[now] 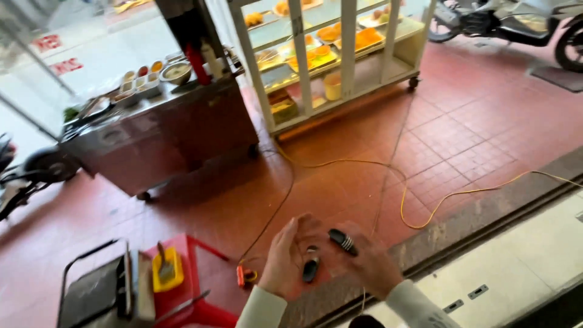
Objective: Shredding ingredients with scissors and then assembling a sandwich with meat, vegetables, and sauce at a food stall.
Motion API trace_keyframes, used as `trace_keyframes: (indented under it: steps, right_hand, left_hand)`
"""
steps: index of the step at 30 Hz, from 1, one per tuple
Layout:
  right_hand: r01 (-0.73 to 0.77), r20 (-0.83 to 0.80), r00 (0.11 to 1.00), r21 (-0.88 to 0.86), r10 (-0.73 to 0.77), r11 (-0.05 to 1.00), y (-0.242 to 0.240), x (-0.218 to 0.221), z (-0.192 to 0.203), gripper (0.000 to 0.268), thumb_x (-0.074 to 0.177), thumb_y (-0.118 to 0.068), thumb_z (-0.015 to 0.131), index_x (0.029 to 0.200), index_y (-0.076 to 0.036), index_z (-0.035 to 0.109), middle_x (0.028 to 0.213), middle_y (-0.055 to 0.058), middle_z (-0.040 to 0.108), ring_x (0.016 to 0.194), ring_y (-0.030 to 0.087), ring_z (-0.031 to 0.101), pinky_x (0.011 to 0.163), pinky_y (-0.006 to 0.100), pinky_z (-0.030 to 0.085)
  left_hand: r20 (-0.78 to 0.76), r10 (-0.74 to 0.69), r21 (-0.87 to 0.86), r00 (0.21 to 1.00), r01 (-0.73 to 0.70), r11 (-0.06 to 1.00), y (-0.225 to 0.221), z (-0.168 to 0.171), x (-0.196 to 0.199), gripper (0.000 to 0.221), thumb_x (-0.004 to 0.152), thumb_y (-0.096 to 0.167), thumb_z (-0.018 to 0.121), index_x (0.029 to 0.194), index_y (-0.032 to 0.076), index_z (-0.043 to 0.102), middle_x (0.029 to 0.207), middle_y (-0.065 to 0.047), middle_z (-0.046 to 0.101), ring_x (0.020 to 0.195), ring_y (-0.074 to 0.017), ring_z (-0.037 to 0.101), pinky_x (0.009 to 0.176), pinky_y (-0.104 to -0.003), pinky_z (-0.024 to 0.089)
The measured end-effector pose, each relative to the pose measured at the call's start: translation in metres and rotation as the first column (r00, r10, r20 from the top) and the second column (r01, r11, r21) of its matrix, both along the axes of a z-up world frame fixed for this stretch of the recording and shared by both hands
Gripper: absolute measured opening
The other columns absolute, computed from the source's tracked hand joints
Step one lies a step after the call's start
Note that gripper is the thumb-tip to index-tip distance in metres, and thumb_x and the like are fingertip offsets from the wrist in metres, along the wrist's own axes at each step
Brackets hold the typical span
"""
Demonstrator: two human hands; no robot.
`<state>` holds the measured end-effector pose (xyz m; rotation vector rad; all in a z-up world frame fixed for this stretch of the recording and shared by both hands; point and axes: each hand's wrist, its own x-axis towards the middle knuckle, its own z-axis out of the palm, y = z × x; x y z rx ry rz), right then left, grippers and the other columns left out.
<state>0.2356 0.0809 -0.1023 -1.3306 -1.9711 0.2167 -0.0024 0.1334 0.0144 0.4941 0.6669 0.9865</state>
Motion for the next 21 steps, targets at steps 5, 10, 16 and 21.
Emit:
trace_keyframes:
  steps: [5, 10, 16, 21]
  right_hand:
    - [0.309, -0.243, 0.897, -0.249, -0.368, 0.918, 0.080, 0.120, -0.022, 0.055, 0.101, -0.035, 0.076, 0.150, -0.011, 0.071, 0.153, 0.009, 0.075, 0.145, 0.026, 0.069, 0.127, 0.040, 0.047]
    - [0.475, -0.241, 0.608, -0.652, -0.756, 0.590, 0.221, 0.196, -0.038, 0.039, 0.104, -0.037, 0.067, 0.138, -0.026, 0.085, 0.104, 0.003, 0.088, 0.091, 0.017, 0.080, 0.091, 0.034, 0.059]
    - [0.203, -0.454, 0.684, -0.633, -0.571, 0.747, 0.394, 0.214, 0.041, 0.036, 0.109, -0.028, 0.067, 0.135, -0.011, 0.083, 0.121, 0.007, 0.092, 0.103, 0.021, 0.089, 0.092, 0.034, 0.065]
    - [0.103, -0.611, 0.657, -0.508, -0.441, 0.855, 0.537, 0.248, 0.034, 0.040, 0.106, -0.024, 0.069, 0.139, -0.003, 0.079, 0.116, 0.014, 0.092, 0.095, 0.025, 0.089, 0.093, 0.034, 0.070]
  left_hand:
    - [-0.186, 0.012, 0.234, 0.983, 0.033, 0.972, 0.136, 0.026, 0.025, 0.044, 0.116, 0.033, 0.057, 0.140, 0.000, 0.073, 0.119, -0.019, 0.085, 0.095, -0.0312, 0.084, 0.083, -0.045, 0.070]
    - [-0.464, 0.050, 0.208, 0.885, 0.054, 0.977, 0.262, -0.017, 0.031, 0.040, 0.113, 0.029, 0.062, 0.135, 0.000, 0.079, 0.111, -0.018, 0.090, 0.091, -0.0296, 0.085, 0.080, -0.038, 0.065]
    - [-0.522, 0.256, 0.124, 0.814, -0.225, 0.966, 0.393, -0.005, 0.049, 0.038, 0.113, 0.022, 0.063, 0.132, -0.005, 0.081, 0.113, -0.025, 0.087, 0.101, -0.0341, 0.082, 0.088, -0.042, 0.066]
    - [-0.517, 0.298, 0.145, 0.802, -0.261, 0.954, 0.521, -0.046, 0.059, 0.039, 0.113, 0.022, 0.066, 0.132, -0.006, 0.085, 0.102, -0.025, 0.088, 0.090, -0.0347, 0.083, 0.079, -0.043, 0.063]
